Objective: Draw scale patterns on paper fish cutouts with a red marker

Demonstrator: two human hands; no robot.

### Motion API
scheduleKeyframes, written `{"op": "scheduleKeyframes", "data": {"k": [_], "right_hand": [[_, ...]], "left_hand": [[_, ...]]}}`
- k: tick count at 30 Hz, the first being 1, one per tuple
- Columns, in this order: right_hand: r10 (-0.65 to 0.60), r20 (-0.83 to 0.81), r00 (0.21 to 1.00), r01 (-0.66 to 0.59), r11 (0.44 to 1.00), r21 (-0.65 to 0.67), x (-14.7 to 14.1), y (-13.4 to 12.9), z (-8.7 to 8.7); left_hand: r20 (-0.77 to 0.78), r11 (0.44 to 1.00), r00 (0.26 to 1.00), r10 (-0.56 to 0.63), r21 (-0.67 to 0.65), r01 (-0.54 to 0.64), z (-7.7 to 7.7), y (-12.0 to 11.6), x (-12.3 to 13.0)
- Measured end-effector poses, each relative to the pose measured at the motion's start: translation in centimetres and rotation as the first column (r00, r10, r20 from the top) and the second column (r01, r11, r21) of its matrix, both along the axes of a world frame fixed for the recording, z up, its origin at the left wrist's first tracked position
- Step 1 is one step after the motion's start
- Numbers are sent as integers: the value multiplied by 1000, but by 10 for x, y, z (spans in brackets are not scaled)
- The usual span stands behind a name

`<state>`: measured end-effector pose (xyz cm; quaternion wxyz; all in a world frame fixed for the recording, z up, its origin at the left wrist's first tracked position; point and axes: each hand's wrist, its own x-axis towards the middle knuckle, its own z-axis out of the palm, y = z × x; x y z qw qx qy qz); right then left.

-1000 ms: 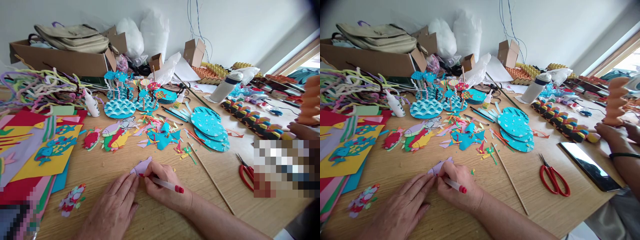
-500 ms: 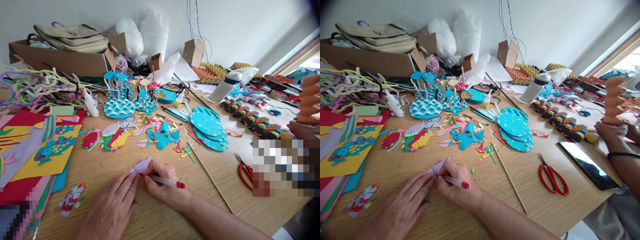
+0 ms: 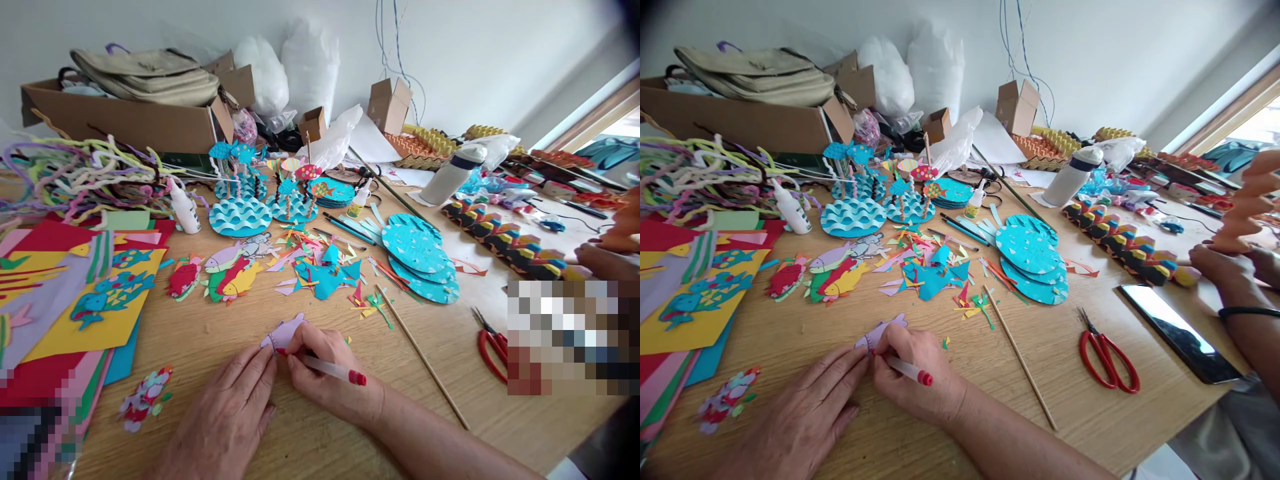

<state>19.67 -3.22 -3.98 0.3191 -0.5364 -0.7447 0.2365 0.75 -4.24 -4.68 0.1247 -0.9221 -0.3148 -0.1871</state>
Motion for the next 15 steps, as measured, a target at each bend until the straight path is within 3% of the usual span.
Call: {"op": "scheduleKeyframes", "data": {"k": [15], "right_hand": [[16, -37, 999, -15, 1000, 26, 0, 0, 9]], "left_hand": [[-30, 999, 1000, -4, 34, 5, -2, 0, -1]]}}
